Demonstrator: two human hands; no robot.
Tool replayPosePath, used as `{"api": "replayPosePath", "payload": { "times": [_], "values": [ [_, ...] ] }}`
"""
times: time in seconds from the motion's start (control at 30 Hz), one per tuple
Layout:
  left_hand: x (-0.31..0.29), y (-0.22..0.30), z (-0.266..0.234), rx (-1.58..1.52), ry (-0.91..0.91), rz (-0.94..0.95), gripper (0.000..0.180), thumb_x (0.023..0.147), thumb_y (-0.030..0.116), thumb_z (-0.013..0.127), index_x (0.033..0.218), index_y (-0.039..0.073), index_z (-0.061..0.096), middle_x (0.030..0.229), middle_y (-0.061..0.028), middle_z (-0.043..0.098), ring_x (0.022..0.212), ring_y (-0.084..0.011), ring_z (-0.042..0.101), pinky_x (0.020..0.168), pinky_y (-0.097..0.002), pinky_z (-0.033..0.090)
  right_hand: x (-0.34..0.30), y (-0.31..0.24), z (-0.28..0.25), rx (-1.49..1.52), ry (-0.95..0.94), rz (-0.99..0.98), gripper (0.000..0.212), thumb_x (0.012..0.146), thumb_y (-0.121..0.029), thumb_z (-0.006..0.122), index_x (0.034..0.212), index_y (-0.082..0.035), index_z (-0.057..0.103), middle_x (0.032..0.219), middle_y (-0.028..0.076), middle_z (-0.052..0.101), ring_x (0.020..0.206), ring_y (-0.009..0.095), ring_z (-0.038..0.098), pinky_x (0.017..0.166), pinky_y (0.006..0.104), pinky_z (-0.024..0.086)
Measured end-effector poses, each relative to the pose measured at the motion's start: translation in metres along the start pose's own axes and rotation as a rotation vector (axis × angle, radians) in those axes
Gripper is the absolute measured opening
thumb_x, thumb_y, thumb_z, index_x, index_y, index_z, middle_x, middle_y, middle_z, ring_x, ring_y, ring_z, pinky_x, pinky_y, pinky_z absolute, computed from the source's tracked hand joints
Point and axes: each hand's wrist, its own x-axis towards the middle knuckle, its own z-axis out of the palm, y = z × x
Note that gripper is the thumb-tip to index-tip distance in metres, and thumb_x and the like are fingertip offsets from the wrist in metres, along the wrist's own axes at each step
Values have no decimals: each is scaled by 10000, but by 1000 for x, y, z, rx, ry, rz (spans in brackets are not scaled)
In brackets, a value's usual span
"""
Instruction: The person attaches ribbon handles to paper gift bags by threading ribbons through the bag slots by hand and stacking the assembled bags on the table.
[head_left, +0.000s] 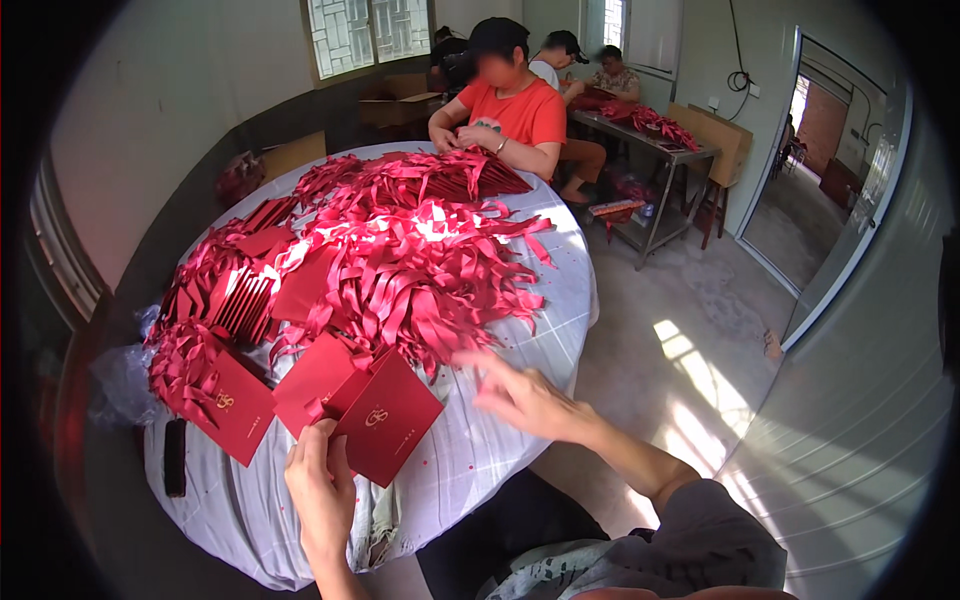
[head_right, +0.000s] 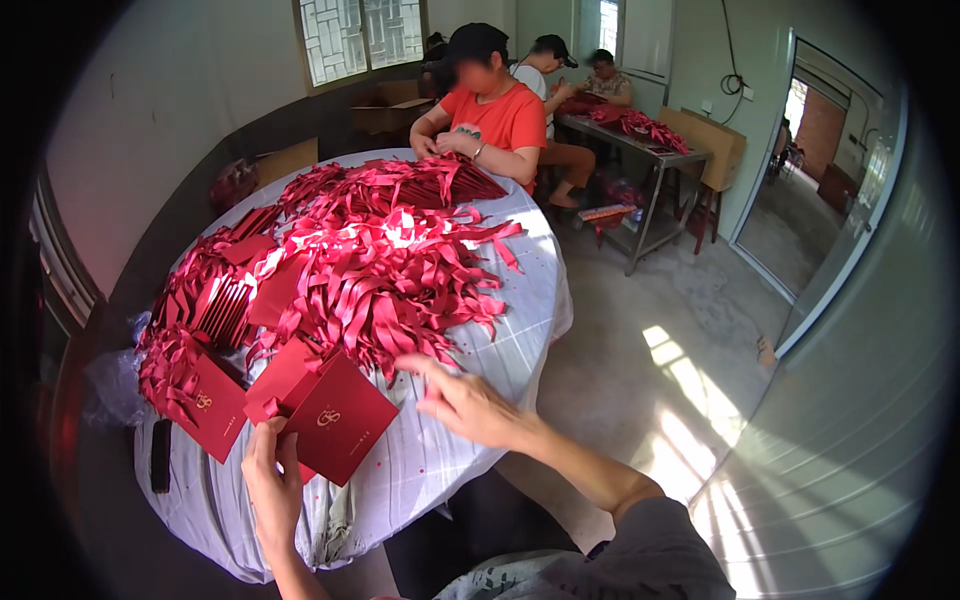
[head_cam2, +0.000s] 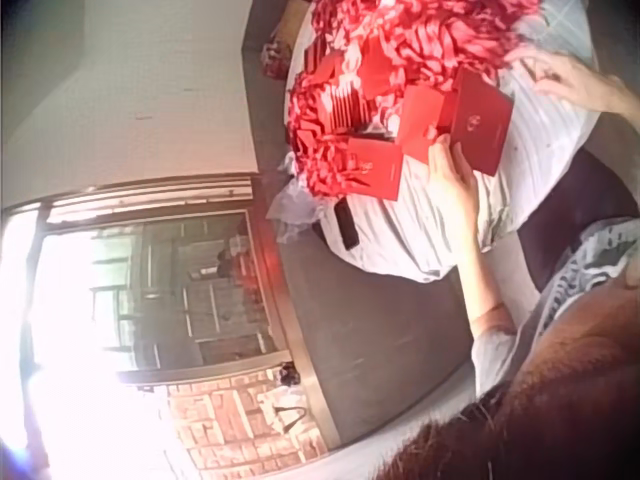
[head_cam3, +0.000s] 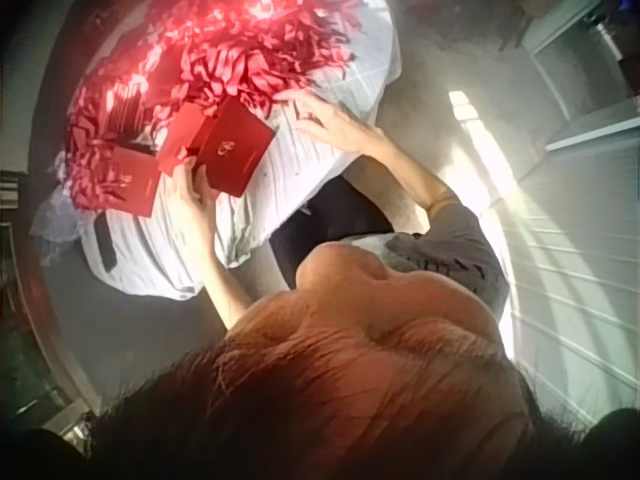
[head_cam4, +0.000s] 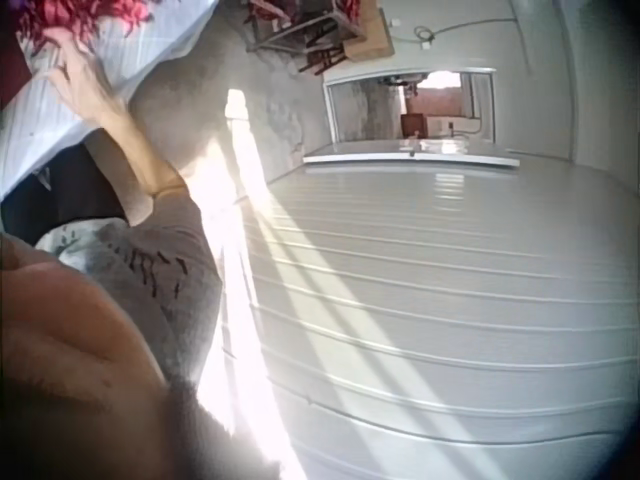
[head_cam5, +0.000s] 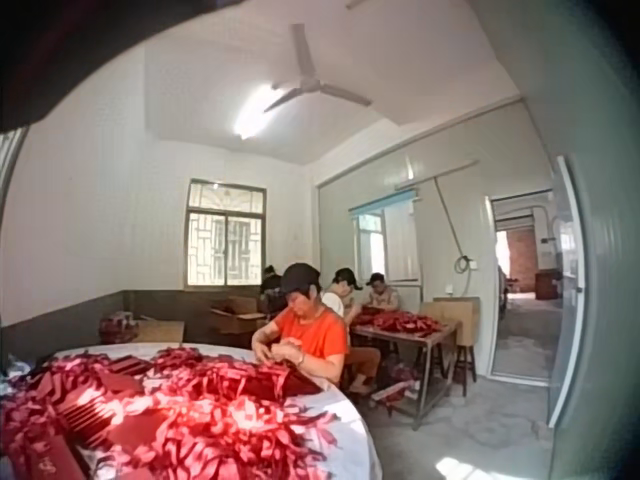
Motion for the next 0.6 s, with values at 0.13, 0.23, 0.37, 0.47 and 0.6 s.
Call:
{"api": "replayPosePath", "payload": {
  "times": [0.13, 0.23, 0.37, 0.47, 0.6],
  "values": [
    [4, -7, -4, -117, -58, -31, 166, 824, -82, 571, 983, -38, 569, 819, -194, 601, 746, -381, 599, 659, -402, 470, -11, -40, -12, 458, -401, -39, 255, 959, -23, 497, 1210, -13, 538, 988, 65, 652, 820, 114, 634, 709, 242, 499],
    [7, -16, -8, -207, -119, -62, 173, 841, -71, 561, 1007, -23, 574, 863, -198, 618, 784, -375, 610, 677, -382, 481, -3, -61, -15, 696, -351, 31, 323, 917, 53, 472, 1213, -8, 585, 1098, 80, 648, 927, 150, 631, 807, 264, 490],
    [7, -34, -11, -357, -177, -185, 195, 839, -70, 577, 1025, -14, 588, 817, -158, 618, 667, -226, 593, 613, -316, 465, 11, -56, -3, 139, -218, -223, 313, 803, 92, 581, 1092, -6, 649, 975, 114, 671, 827, 194, 651, 709, 295, 510],
    [3, -39, -15, -463, -221, -314, 193, 852, -57, 577, 1039, -10, 590, 780, -109, 605, 592, -123, 539, 559, -277, 444, 18, -63, 6, 6, -112, -244, 187, 758, 44, 690, 941, 5, 680, 864, 93, 662, 731, 203, 629, 638, 320, 486],
    [0, -38, -12, -563, -239, -357, 200, 880, -36, 561, 1076, -6, 587, 797, -63, 622, 563, -93, 522, 538, -250, 446, 34, -85, 19, -259, 101, -497, 108, 753, 38, 725, 842, 11, 669, 893, 122, 611, 686, 174, 576, 608, 274, 450]
  ]
}}
